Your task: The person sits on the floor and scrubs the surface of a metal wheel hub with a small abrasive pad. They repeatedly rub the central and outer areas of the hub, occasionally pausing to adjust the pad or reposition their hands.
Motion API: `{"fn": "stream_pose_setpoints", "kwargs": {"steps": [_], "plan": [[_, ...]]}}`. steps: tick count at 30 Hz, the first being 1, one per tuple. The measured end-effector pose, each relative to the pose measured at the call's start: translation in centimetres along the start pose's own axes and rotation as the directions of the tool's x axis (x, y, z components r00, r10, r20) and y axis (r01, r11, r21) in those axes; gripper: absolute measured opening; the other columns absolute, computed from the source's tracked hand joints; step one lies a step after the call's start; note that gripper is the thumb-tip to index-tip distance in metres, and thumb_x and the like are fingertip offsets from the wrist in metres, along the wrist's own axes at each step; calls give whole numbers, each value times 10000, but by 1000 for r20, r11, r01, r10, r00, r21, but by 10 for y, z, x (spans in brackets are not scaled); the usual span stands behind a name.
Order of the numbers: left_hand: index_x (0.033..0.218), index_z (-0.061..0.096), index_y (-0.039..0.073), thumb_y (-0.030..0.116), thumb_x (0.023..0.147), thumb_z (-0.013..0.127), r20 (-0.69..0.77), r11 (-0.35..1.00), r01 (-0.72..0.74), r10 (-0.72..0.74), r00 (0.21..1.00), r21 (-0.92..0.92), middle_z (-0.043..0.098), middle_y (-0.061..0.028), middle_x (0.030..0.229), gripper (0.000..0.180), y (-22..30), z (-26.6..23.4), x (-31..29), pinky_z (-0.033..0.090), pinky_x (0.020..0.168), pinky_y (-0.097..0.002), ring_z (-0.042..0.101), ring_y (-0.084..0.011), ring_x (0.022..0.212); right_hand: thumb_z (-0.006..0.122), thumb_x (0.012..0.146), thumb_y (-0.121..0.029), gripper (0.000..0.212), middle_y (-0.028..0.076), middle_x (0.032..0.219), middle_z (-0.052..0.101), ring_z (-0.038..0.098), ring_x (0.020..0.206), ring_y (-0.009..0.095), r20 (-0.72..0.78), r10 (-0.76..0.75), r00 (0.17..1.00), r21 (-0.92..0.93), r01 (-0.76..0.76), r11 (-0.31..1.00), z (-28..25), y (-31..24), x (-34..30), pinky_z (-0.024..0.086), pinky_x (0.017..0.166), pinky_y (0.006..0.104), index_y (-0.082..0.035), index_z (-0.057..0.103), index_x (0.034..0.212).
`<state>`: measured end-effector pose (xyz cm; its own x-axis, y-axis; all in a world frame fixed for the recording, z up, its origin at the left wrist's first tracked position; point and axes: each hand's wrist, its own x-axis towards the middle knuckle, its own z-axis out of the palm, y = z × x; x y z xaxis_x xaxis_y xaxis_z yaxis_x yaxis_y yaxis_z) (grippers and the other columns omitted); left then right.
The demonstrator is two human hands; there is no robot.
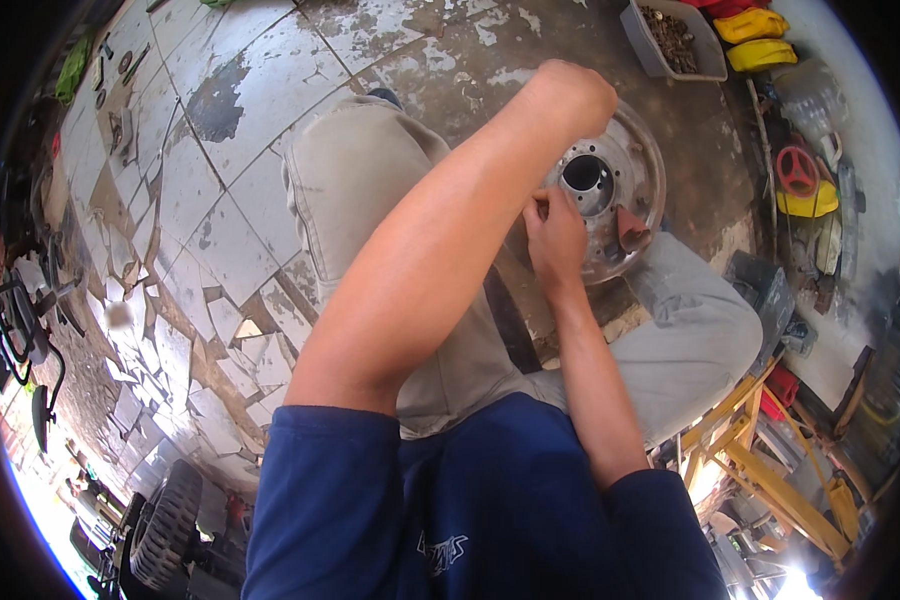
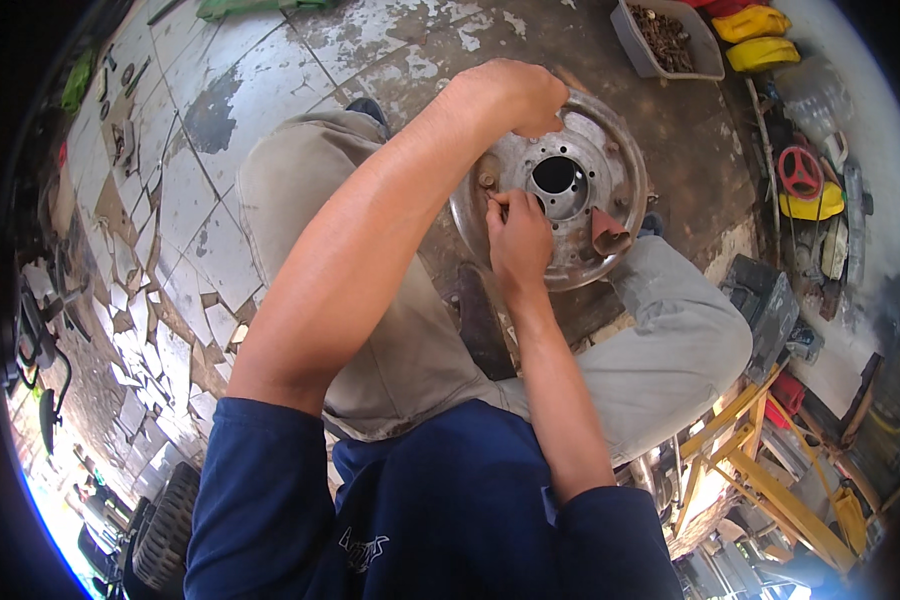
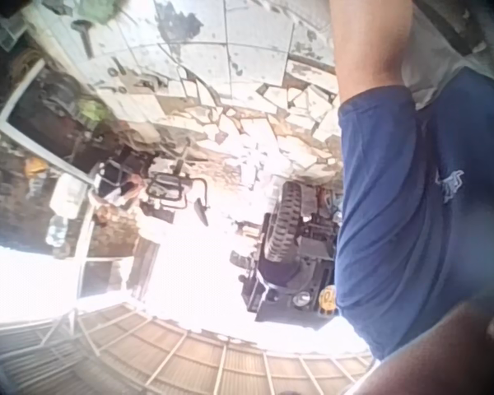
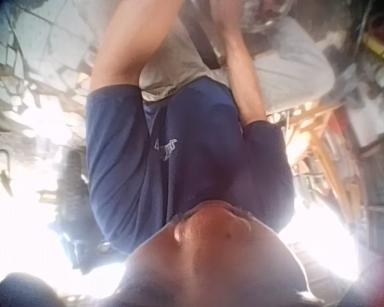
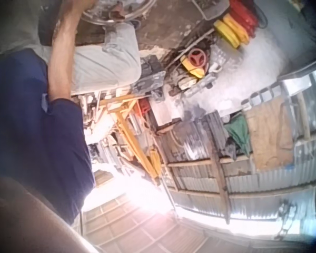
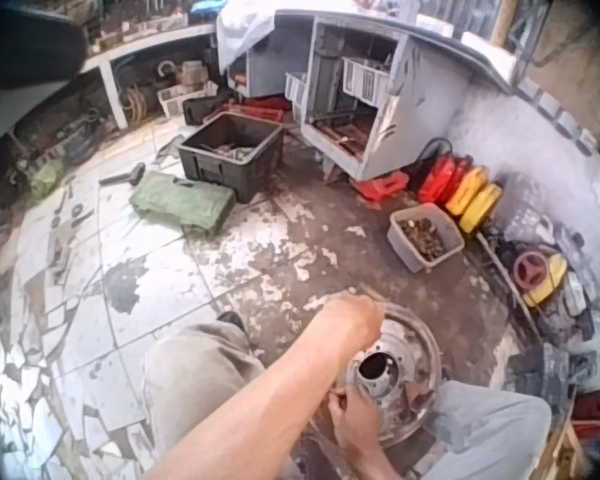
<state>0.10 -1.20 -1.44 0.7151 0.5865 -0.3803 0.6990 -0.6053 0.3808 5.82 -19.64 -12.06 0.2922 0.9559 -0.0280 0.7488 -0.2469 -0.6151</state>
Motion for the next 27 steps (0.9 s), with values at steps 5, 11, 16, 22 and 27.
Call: {"fn": "stream_pose_setpoints", "kwargs": {"steps": [5, 11, 16, 22, 27], "plan": [[1106, 718, 81, 269, 886, 619, 26, 1000, 0, 0, 1000, 1, 711, -137, 1107, 305, 3, -3, -2, 556, 856, -442, 682, -325, 1032, 656, 868, -111, 61, 131, 886, 652, 637, 821, 354, -7, 20, 1000, 26, -20, 999, 6, -7, 1, 499, 719, 447, -53, 640, 874], [1081, 731, 90, 212, 849, 628, -5, 1000, 7, -6, 1000, 13, 718, -134, 1088, 281, 1, 3, 2, 561, 838, -426, 690, -311, 1017, 666, 866, -123, 82, 135, 858, 637, 627, 796, 366, 22, -157, 987, -44, 158, 987, 3, -5, 4, 490, 715, 463, -52, 627, 865], [1228, 661, 105, 348, 920, 617, 68, 998, 12, -17, 998, 69, 674, -158, 1199, 395, -3, 7, 6, 534, 918, -454, 646, -343, 1108, 671, 867, -119, 84, 134, 854, 637, 626, 792, 366, -8, -132, 991, -50, 131, 990, 10, -1, 2, 487, 718, 462, -51, 622, 867], [1256, 643, 114, 354, 925, 619, 109, 998, 48, -52, 993, 40, 660, -137, 1238, 409, 0, -3, 1, 524, 944, -446, 632, -338, 1135, 675, 866, -100, 72, 119, 861, 637, 614, 826, 344, -90, -113, 989, 82, 121, 989, 16, 2, -2, 471, 724, 450, -47, 629, 882], [1281, 630, 129, 362, 926, 621, 91, 999, 32, -35, 995, 40, 658, -138, 1241, 425, -2, 2, 3, 520, 949, -440, 631, -336, 1137, 686, 858, -118, 85, 100, 876, 633, 603, 824, 326, -90, -330, 940, -55, 326, 944, 13, 10, 0, 463, 729, 441, -62, 644, 908]]}}
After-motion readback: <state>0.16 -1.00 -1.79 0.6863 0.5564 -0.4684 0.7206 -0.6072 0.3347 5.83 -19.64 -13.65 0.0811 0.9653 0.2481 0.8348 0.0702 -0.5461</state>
